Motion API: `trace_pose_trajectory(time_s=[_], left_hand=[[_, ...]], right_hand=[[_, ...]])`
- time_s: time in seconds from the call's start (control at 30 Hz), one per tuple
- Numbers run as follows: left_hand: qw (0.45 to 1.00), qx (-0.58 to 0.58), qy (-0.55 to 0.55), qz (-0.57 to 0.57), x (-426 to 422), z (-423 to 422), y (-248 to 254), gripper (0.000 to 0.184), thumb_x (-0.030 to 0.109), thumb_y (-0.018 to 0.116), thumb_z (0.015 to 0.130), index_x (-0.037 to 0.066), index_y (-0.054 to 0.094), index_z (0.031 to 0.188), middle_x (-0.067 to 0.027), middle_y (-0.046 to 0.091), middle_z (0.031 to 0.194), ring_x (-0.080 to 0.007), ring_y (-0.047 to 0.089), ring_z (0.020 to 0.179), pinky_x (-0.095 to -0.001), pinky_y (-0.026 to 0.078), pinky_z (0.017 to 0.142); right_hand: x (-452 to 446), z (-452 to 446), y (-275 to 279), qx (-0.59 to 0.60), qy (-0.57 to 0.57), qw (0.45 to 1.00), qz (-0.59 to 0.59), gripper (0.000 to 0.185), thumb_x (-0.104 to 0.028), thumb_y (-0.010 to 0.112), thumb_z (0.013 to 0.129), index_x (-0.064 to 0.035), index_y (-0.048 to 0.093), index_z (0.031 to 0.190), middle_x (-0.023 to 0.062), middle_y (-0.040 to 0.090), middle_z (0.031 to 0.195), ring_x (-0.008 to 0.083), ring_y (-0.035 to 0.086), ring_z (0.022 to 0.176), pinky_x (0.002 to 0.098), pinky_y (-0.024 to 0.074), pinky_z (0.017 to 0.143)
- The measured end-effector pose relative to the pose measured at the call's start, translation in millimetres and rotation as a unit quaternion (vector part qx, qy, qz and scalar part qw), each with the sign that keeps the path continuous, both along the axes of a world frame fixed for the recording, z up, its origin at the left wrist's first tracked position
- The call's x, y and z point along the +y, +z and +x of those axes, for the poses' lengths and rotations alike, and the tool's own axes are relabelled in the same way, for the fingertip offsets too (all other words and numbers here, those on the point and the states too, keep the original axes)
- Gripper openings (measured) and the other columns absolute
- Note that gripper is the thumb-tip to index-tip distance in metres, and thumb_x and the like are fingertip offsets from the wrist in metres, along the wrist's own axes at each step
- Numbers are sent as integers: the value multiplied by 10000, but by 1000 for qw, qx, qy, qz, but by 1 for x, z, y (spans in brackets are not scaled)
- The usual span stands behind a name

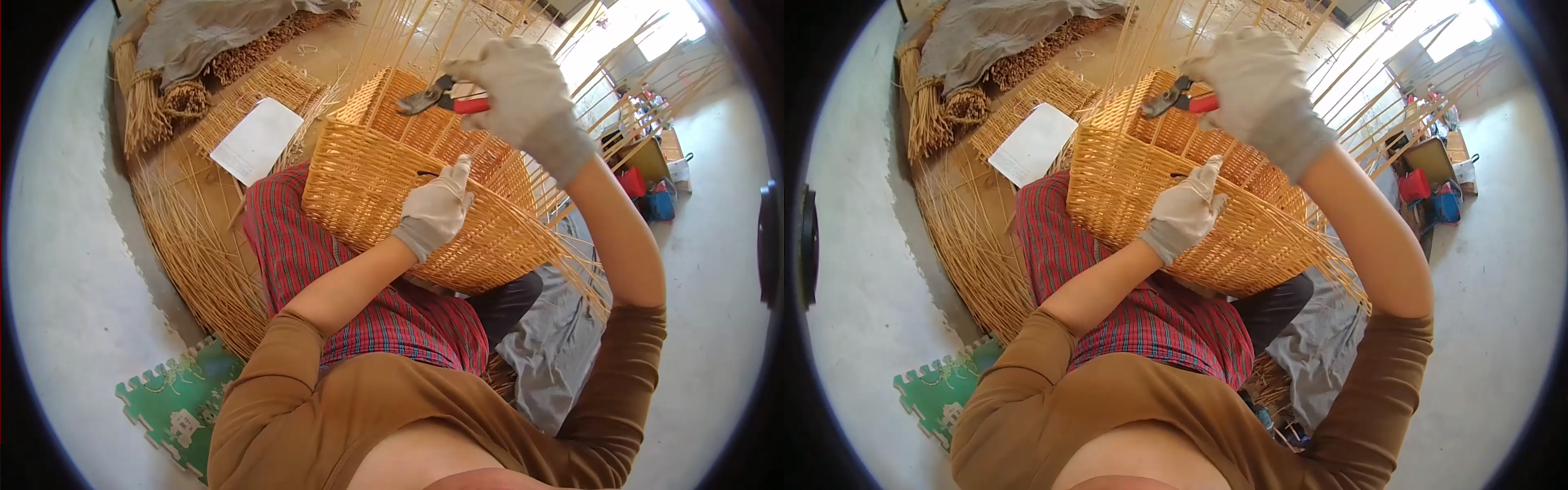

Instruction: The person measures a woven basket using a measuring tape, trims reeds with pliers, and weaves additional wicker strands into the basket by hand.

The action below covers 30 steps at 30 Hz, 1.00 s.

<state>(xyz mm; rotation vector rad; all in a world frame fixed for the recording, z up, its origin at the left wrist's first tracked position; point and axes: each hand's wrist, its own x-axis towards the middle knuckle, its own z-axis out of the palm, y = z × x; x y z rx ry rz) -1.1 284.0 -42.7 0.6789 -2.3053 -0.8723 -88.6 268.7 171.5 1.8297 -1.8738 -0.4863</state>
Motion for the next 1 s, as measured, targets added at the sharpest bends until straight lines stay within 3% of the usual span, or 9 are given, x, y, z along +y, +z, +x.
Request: trace_pose_trajectory(time_s=[0.13,0.2,0.27,0.33,0.43,0.57,0.73,0.83,1.0], left_hand=[[999,-20,24,-41,-9,-13,-5,404,263,596,955,62,516,1296,-163,637,1078,-337,675,929,-417,546,739],[994,-105,-15,-9,-14,-10,19,325,259,579,959,57,554,1213,-155,646,1070,-341,673,938,-438,547,764],[999,-41,-1,-11,-20,-11,24,274,227,595,935,77,585,1165,-131,658,1046,-324,679,939,-433,548,768],[993,23,-2,-114,-27,-19,24,245,107,663,816,93,584,1048,-117,630,1087,-256,700,903,-401,570,691],[991,-3,23,-131,-28,-19,36,198,108,669,803,102,635,998,-92,642,1046,-243,693,911,-381,570,686],[985,23,43,-165,-26,-20,34,201,109,672,799,104,664,1000,-83,658,1010,-237,687,933,-372,573,712],[982,-47,-19,-179,-25,-18,37,316,119,618,845,112,610,1160,-65,680,977,-269,683,959,-397,563,771],[987,-75,-85,-113,-4,-6,45,342,120,635,834,103,576,1170,-72,677,952,-268,683,967,-398,567,763],[991,-55,-72,-100,1,-30,21,338,112,644,820,81,551,1144,-79,673,939,-267,690,919,-391,572,732]], right_hand=[[-37,29,-13,92,-4,991,101,477,-452,825,719,-236,728,1133,30,667,970,199,620,1029,365,515,840],[-54,31,-23,133,-17,980,148,413,-400,837,730,-196,739,1076,24,668,974,185,623,1024,352,516,819],[-68,28,-34,146,-5,980,138,399,-390,832,734,-185,741,1064,25,668,976,189,623,1027,357,519,811],[-73,25,-40,157,4,980,126,385,-381,827,738,-174,744,1053,27,668,978,192,623,1029,362,523,804],[-73,31,-32,123,21,987,104,364,-396,803,760,-185,743,1051,26,667,985,204,622,1037,366,529,796],[-70,41,-30,123,-10,981,152,379,-439,800,759,-193,742,1042,25,677,970,207,644,1020,370,542,789],[-72,34,-38,103,-44,976,187,416,-456,829,728,-202,737,1044,18,692,887,183,684,940,357,557,767],[-58,18,-17,51,21,979,198,402,-428,835,734,-213,734,1057,13,693,851,177,694,911,349,561,753],[-47,3,-20,175,84,968,159,364,-398,830,747,-213,728,1044,-3,694,855,172,690,927,347,558,759]])
